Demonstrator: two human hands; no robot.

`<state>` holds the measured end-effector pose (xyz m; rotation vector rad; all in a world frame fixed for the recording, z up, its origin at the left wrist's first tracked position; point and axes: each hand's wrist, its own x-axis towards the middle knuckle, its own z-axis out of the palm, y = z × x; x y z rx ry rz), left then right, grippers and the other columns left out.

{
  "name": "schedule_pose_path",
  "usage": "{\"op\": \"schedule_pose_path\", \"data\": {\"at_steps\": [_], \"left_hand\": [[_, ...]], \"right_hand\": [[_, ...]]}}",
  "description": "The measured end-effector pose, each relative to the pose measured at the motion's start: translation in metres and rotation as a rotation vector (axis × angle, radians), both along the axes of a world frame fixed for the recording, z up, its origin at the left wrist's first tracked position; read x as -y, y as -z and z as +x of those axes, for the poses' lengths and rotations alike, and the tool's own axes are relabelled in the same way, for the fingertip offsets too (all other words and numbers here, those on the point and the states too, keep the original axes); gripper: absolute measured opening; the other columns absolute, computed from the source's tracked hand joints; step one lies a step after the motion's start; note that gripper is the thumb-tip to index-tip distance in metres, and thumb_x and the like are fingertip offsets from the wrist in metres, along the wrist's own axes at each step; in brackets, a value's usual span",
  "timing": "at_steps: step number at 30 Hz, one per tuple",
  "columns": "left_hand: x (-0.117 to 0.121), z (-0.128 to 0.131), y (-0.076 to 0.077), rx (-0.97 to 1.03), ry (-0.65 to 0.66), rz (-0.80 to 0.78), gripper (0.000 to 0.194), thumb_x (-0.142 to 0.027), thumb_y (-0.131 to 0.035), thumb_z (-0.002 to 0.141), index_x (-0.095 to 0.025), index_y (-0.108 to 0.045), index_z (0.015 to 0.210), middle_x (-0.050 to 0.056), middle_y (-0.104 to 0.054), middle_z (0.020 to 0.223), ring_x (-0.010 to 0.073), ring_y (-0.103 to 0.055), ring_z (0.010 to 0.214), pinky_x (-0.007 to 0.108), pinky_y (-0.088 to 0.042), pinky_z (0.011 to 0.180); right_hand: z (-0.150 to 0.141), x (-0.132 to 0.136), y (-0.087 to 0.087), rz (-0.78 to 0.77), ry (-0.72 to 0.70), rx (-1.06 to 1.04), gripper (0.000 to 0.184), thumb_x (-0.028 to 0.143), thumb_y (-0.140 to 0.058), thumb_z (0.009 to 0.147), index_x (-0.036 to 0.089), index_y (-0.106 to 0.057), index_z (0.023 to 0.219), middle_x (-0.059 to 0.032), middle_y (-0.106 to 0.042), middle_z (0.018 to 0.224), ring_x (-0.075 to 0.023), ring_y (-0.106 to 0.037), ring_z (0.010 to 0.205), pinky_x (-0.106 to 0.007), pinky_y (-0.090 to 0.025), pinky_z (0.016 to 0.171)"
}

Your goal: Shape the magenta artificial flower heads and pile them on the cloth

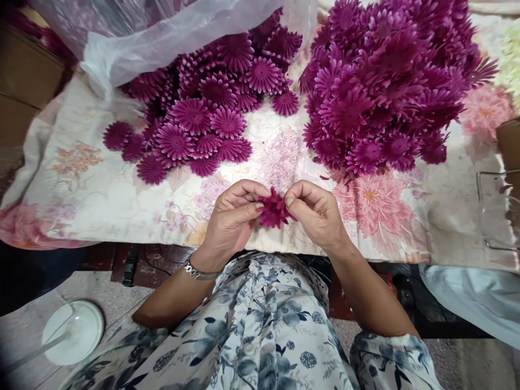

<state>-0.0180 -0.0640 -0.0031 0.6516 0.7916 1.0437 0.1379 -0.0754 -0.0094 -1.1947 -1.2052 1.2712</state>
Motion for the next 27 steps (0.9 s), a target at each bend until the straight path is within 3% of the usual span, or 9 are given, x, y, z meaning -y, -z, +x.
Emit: {"op": "schedule_pose_path", "data": {"at_steps": [5, 10, 14, 19, 23, 27], "left_hand": [[-0.003, -0.001, -0.002, -0.009, 0.002, -0.008, 0.03, -0.018, -0.069, 0.065, -0.02, -0.062, 0.093, -0.004, -0.059, 0.066, 0.0065, -0.052, 0.054, 0.02, -0.044, 0.055], [-0.001, 0.001, 0.001, 0.012, 0.057, 0.045, 0.032, -0.023, -0.067, 0.071, -0.019, -0.061, 0.102, 0.0, -0.061, 0.081, 0.0095, -0.055, 0.07, 0.022, -0.046, 0.066], [0.002, 0.002, 0.003, -0.102, 0.012, 0.118, 0.036, -0.028, -0.071, 0.073, -0.021, -0.057, 0.106, -0.001, -0.058, 0.085, 0.0084, -0.053, 0.073, 0.019, -0.045, 0.066], [-0.002, 0.003, 0.002, -0.104, 0.06, 0.028, 0.021, -0.021, -0.064, 0.073, -0.019, -0.056, 0.093, -0.002, -0.057, 0.076, 0.0073, -0.052, 0.06, 0.02, -0.045, 0.056], [-0.003, 0.004, 0.001, -0.384, 0.057, 0.178, 0.028, -0.008, -0.057, 0.07, -0.018, -0.055, 0.096, -0.003, -0.057, 0.073, 0.0064, -0.05, 0.06, 0.018, -0.043, 0.056], [-0.002, 0.005, 0.002, -0.556, 0.054, 0.325, 0.028, -0.01, -0.059, 0.072, -0.018, -0.055, 0.099, -0.003, -0.058, 0.076, 0.0071, -0.053, 0.065, 0.019, -0.045, 0.062]], "right_hand": [[0.003, -0.001, 0.007, 0.081, 0.002, 0.018, 0.017, 0.034, -0.058, 0.085, 0.02, -0.054, 0.076, 0.0023, -0.049, 0.066, -0.0091, -0.043, 0.058, -0.022, -0.038, 0.052], [-0.002, 0.003, -0.001, 0.194, 0.033, 0.279, 0.009, 0.026, -0.054, 0.088, 0.02, -0.053, 0.082, 0.0028, -0.05, 0.068, -0.0086, -0.047, 0.059, -0.022, -0.039, 0.054], [-0.005, 0.006, -0.006, 0.296, 0.016, 0.44, 0.006, 0.019, -0.052, 0.088, 0.019, -0.053, 0.083, 0.0024, -0.052, 0.07, -0.0088, -0.049, 0.061, -0.022, -0.041, 0.057], [-0.001, 0.005, 0.002, 0.228, -0.052, 0.257, 0.005, 0.022, -0.052, 0.089, 0.02, -0.053, 0.085, 0.0015, -0.053, 0.076, -0.0095, -0.05, 0.067, -0.023, -0.042, 0.059], [-0.002, 0.006, 0.005, 0.163, -0.101, 0.211, 0.009, 0.026, -0.051, 0.091, 0.02, -0.052, 0.083, 0.0022, -0.049, 0.074, -0.0083, -0.047, 0.065, -0.021, -0.04, 0.057], [-0.007, 0.009, 0.001, 0.061, -0.112, 0.135, 0.02, 0.039, -0.057, 0.087, 0.022, -0.052, 0.095, 0.0009, -0.051, 0.081, -0.0094, -0.05, 0.069, -0.022, -0.043, 0.06]]}}
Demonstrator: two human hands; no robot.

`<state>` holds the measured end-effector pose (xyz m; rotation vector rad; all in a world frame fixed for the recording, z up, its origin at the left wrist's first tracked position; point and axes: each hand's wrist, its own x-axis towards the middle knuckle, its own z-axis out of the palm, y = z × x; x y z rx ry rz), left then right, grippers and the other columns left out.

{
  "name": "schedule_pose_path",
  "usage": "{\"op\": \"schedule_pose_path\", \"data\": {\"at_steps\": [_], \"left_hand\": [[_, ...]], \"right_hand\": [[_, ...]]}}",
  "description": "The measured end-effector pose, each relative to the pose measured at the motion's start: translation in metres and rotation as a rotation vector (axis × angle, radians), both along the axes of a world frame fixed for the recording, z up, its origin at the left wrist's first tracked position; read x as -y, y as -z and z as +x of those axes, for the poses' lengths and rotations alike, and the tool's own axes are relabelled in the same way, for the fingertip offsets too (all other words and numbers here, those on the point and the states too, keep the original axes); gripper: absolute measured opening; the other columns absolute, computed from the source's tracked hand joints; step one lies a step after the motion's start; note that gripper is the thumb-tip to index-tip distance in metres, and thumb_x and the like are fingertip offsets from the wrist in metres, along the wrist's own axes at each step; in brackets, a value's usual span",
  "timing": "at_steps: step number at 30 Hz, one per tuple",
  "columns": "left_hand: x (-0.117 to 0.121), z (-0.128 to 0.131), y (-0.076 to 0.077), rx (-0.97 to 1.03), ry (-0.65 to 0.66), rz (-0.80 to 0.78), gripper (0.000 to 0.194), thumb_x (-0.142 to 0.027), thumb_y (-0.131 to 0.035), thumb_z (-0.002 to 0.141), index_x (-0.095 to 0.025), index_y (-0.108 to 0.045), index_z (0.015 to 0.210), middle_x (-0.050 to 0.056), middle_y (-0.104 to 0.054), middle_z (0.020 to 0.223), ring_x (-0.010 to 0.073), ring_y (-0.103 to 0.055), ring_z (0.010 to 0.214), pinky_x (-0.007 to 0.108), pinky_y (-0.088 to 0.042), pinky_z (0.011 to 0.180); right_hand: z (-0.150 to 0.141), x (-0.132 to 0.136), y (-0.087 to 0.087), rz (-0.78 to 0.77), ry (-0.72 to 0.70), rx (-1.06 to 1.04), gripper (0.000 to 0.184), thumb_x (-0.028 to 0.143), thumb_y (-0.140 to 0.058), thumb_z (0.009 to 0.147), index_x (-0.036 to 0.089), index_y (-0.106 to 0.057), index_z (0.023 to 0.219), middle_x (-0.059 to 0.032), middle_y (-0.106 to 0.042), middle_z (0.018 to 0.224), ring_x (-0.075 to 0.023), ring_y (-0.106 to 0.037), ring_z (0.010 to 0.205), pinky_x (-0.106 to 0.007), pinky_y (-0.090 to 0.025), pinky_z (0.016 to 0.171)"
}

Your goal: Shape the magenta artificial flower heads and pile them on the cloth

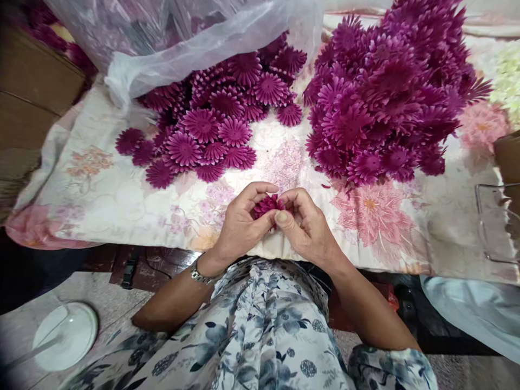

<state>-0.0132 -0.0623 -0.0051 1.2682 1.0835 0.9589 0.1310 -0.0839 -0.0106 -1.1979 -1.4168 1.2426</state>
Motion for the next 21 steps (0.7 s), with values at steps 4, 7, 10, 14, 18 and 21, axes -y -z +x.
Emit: {"op": "schedule_pose_path", "data": {"at_steps": [4, 7, 10, 14, 18, 21], "left_hand": [[-0.001, -0.002, -0.005, -0.022, 0.009, 0.022, 0.027, -0.013, -0.059, 0.076, -0.017, -0.056, 0.102, -0.001, -0.062, 0.083, 0.008, -0.058, 0.071, 0.02, -0.049, 0.069], [-0.003, -0.005, -0.01, 0.014, 0.08, 0.028, 0.022, -0.014, -0.057, 0.079, -0.017, -0.058, 0.1, 0.0, -0.064, 0.085, 0.0078, -0.06, 0.071, 0.017, -0.05, 0.063], [-0.005, -0.01, -0.013, -0.024, 0.138, 0.138, 0.019, -0.015, -0.056, 0.082, -0.018, -0.06, 0.1, 0.001, -0.066, 0.091, 0.0083, -0.063, 0.076, 0.016, -0.051, 0.065], [-0.007, -0.01, -0.016, -0.206, 0.138, 0.358, 0.024, -0.013, -0.053, 0.084, -0.018, -0.059, 0.107, 0.003, -0.069, 0.099, 0.0107, -0.066, 0.086, 0.019, -0.052, 0.076], [-0.007, -0.01, -0.019, -0.301, 0.143, 0.494, 0.03, -0.009, -0.048, 0.084, -0.018, -0.058, 0.11, 0.004, -0.07, 0.102, 0.0112, -0.067, 0.087, 0.02, -0.053, 0.078], [-0.008, -0.018, -0.022, -0.251, 0.122, 0.47, 0.028, -0.01, -0.049, 0.085, -0.019, -0.06, 0.109, 0.004, -0.07, 0.101, 0.0109, -0.066, 0.086, 0.019, -0.053, 0.077]], "right_hand": [[0.0, 0.0, -0.004, -0.018, 0.021, 0.002, 0.035, 0.038, -0.074, 0.073, 0.024, -0.051, 0.095, 0.002, -0.054, 0.085, -0.0101, -0.053, 0.076, -0.023, -0.045, 0.068], [0.004, -0.002, -0.007, -0.01, -0.013, 0.051, 0.022, 0.032, -0.069, 0.079, 0.023, -0.054, 0.091, 0.0026, -0.055, 0.081, -0.0094, -0.055, 0.073, -0.024, -0.046, 0.068], [0.009, -0.004, -0.011, 0.05, -0.027, 0.085, 0.012, 0.027, -0.061, 0.085, 0.022, -0.054, 0.093, 0.0022, -0.057, 0.08, -0.0091, -0.056, 0.067, -0.024, -0.047, 0.063], [0.011, -0.006, -0.02, 0.258, 0.04, 0.302, 0.005, 0.016, -0.058, 0.084, 0.02, -0.057, 0.087, 0.0019, -0.058, 0.074, -0.0087, -0.057, 0.064, -0.023, -0.046, 0.06], [0.012, -0.011, -0.031, 0.404, 0.088, 0.418, 0.01, 0.008, -0.057, 0.081, 0.018, -0.059, 0.08, 0.0017, -0.059, 0.068, -0.0086, -0.056, 0.062, -0.021, -0.045, 0.058], [0.025, -0.015, -0.039, 0.417, 0.074, 0.437, 0.011, 0.007, -0.058, 0.079, 0.017, -0.06, 0.078, 0.0012, -0.06, 0.067, -0.0091, -0.057, 0.062, -0.022, -0.046, 0.057]]}}
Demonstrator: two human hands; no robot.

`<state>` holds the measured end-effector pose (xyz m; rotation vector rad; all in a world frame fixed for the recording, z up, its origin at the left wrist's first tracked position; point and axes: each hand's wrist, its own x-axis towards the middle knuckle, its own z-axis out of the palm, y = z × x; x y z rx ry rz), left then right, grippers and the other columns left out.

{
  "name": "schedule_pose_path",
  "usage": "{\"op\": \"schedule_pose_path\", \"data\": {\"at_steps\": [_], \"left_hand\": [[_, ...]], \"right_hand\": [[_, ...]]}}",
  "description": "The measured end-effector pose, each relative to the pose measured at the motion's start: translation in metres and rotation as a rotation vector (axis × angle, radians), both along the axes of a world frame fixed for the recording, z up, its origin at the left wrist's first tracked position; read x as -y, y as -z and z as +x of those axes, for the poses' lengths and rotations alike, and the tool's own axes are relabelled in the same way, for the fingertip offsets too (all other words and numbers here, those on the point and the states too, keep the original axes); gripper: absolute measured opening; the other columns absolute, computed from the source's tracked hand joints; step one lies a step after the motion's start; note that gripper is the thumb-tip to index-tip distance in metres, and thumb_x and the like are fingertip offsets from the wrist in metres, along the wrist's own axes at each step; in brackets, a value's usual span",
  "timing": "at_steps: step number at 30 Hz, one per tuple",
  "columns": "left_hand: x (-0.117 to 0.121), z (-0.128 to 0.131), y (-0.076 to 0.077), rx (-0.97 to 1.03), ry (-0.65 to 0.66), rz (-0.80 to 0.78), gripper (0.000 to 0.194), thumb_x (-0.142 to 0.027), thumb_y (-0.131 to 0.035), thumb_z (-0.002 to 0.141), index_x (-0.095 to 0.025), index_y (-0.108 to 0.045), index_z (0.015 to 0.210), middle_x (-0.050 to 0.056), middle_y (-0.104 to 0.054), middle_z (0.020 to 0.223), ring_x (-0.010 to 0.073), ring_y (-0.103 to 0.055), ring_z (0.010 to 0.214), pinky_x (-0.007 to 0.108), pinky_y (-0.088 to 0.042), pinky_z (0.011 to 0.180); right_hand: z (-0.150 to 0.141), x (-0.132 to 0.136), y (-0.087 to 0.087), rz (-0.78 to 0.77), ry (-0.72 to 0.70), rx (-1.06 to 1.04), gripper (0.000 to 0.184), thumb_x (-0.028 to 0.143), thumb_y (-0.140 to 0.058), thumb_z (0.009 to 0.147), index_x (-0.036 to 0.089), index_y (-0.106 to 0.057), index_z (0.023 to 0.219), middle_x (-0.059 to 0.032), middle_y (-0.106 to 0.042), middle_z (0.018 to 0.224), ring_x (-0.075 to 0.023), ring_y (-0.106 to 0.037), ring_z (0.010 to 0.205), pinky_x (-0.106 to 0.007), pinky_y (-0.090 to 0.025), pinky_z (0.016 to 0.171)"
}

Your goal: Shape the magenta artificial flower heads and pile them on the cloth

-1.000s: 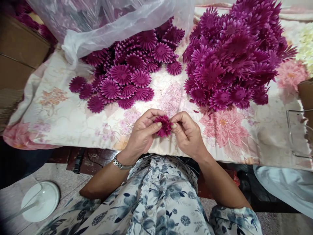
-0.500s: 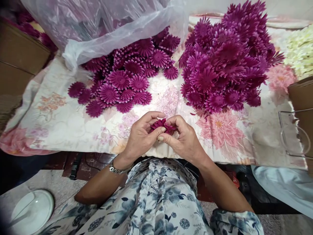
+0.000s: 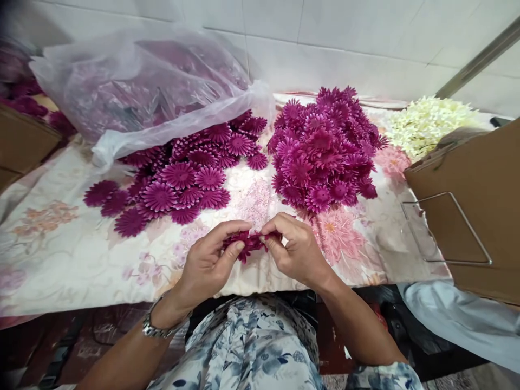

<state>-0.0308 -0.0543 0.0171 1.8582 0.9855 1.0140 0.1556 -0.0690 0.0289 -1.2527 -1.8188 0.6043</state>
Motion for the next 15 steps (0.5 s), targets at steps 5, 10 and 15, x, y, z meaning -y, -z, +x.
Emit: {"op": "schedule_pose_path", "data": {"at_steps": [5, 10, 15], "left_hand": [[-0.009, -0.019, -0.008, 0.207, -0.274, -0.177, 0.024, -0.015, -0.061, 0.081, -0.02, -0.063, 0.105, 0.001, -0.068, 0.098, 0.0077, -0.063, 0.079, 0.014, -0.051, 0.067], [-0.014, -0.005, -0.013, 0.306, -0.082, -0.405, 0.022, -0.023, -0.066, 0.079, -0.019, -0.066, 0.1, 0.0, -0.067, 0.085, 0.0069, -0.057, 0.068, 0.015, -0.046, 0.06], [-0.012, 0.008, -0.007, 0.526, 0.001, -0.55, 0.021, -0.021, -0.064, 0.081, -0.021, -0.064, 0.102, 0.001, -0.066, 0.092, 0.0081, -0.06, 0.08, 0.017, -0.047, 0.074]], "right_hand": [[0.046, -0.017, -0.02, 0.131, 0.33, -0.126, 0.011, 0.01, -0.063, 0.077, 0.02, -0.064, 0.083, 0.0018, -0.063, 0.072, -0.0089, -0.059, 0.06, -0.021, -0.046, 0.052], [0.087, -0.06, -0.051, 0.263, 0.645, 0.307, 0.021, 0.036, -0.064, 0.082, 0.018, -0.071, 0.09, -0.0061, -0.068, 0.074, -0.0142, -0.061, 0.063, -0.032, -0.051, 0.061], [0.086, -0.071, -0.058, 0.434, 0.764, 0.782, 0.054, 0.035, -0.071, 0.074, 0.007, -0.062, 0.12, -0.0259, -0.063, 0.117, -0.0403, -0.056, 0.113, -0.06, -0.042, 0.092]]}}
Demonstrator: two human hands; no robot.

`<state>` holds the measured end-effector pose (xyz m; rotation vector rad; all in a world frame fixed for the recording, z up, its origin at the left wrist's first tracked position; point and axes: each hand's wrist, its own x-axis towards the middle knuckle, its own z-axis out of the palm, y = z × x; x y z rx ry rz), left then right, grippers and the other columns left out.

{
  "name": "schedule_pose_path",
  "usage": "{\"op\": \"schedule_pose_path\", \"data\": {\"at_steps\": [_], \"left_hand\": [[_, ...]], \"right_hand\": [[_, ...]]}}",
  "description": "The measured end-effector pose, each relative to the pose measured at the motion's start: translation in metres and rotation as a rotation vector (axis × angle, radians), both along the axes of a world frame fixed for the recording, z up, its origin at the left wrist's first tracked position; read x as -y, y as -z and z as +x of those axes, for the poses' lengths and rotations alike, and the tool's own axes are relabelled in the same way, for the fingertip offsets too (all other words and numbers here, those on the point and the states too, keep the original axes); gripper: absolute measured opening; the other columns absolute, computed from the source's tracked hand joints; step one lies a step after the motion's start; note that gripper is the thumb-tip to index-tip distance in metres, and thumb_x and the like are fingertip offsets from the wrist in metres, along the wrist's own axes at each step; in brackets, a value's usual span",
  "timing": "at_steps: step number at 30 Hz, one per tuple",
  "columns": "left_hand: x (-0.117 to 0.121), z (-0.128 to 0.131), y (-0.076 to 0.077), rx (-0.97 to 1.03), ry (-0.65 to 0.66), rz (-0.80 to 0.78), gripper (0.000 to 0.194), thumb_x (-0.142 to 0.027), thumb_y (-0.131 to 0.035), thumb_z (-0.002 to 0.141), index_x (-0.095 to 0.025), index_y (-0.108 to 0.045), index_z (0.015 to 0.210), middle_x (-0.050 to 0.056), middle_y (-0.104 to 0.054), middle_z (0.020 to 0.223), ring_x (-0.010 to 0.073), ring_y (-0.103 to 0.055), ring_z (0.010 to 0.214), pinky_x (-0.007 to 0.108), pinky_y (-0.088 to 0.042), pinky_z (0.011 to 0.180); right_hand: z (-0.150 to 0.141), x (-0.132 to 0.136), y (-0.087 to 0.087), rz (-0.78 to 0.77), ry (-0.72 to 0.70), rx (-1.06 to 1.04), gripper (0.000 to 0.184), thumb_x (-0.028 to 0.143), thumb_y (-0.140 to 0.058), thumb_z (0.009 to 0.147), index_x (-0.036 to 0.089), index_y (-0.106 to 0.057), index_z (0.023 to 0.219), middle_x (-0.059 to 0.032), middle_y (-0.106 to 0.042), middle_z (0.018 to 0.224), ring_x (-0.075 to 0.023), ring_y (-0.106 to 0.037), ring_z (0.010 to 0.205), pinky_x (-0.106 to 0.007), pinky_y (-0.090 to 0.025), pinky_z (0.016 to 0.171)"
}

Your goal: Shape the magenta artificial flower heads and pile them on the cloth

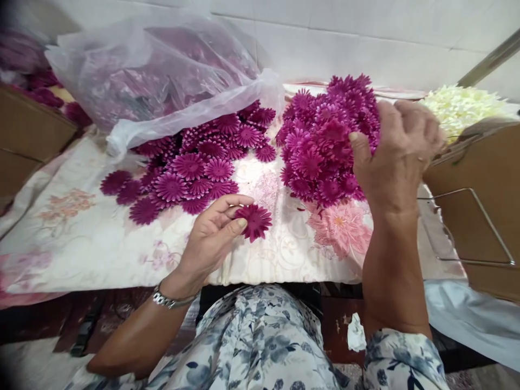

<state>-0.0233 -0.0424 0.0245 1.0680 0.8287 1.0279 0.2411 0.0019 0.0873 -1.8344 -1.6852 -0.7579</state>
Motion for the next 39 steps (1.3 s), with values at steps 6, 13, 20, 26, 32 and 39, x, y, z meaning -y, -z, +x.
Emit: {"op": "schedule_pose_path", "data": {"at_steps": [6, 13, 20, 26, 32, 39], "left_hand": [[0.004, 0.004, 0.016, 0.106, 0.031, -0.057, 0.027, -0.02, -0.062, 0.081, -0.02, -0.06, 0.107, 0.0, -0.067, 0.085, 0.0086, -0.062, 0.078, 0.018, -0.048, 0.073], [0.006, 0.002, 0.019, 0.022, 0.056, 0.014, 0.029, -0.02, -0.061, 0.08, -0.017, -0.058, 0.109, 0.001, -0.067, 0.079, 0.008, -0.061, 0.07, 0.018, -0.048, 0.067], [0.009, -0.002, 0.019, -0.073, 0.028, 0.133, 0.026, -0.022, -0.06, 0.08, -0.016, -0.063, 0.105, 0.004, -0.069, 0.089, 0.0127, -0.064, 0.081, 0.022, -0.051, 0.072], [0.01, -0.003, 0.02, -0.046, 0.019, 0.124, 0.022, -0.02, -0.06, 0.079, -0.016, -0.067, 0.1, 0.003, -0.068, 0.085, 0.0112, -0.062, 0.075, 0.022, -0.051, 0.069], [0.011, -0.002, 0.018, -0.083, 0.017, 0.132, 0.023, -0.013, -0.055, 0.076, -0.016, -0.067, 0.095, 0.001, -0.067, 0.082, 0.0108, -0.061, 0.073, 0.023, -0.049, 0.067], [0.011, -0.01, 0.015, -0.11, 0.174, 0.135, 0.03, -0.014, -0.056, 0.076, -0.018, -0.064, 0.104, 0.002, -0.065, 0.089, 0.0138, -0.061, 0.083, 0.026, -0.05, 0.076]], "right_hand": [[-0.075, 0.044, 0.03, -0.216, -0.807, -0.172, 0.007, 0.022, -0.065, 0.08, 0.015, -0.065, 0.08, -0.0066, -0.066, 0.076, -0.0162, -0.062, 0.073, -0.029, -0.051, 0.064], [-0.093, 0.053, 0.064, -0.453, -0.911, -0.508, 0.006, 0.026, -0.064, 0.083, 0.021, -0.063, 0.083, -0.0035, -0.063, 0.077, -0.0154, -0.059, 0.075, -0.031, -0.047, 0.067], [-0.093, 0.057, 0.06, -0.547, -0.925, -0.805, 0.002, 0.023, -0.067, 0.08, 0.021, -0.066, 0.079, -0.0023, -0.064, 0.076, -0.0139, -0.06, 0.074, -0.03, -0.05, 0.067], [-0.094, 0.059, 0.063, -0.549, -0.961, -0.864, 0.01, 0.011, -0.064, 0.078, 0.019, -0.067, 0.081, -0.003, -0.064, 0.077, -0.0132, -0.061, 0.074, -0.029, -0.049, 0.067], [-0.096, 0.06, 0.065, -0.581, -0.93, -0.958, 0.011, 0.01, -0.061, 0.078, 0.02, -0.065, 0.075, -0.0011, -0.062, 0.073, -0.0122, -0.058, 0.07, -0.028, -0.047, 0.065], [-0.093, 0.058, 0.07, -0.744, -0.786, -1.272, 0.015, 0.021, -0.06, 0.081, 0.018, -0.059, 0.066, 0.0034, -0.052, 0.059, -0.0069, -0.046, 0.053, -0.021, -0.037, 0.049]]}}
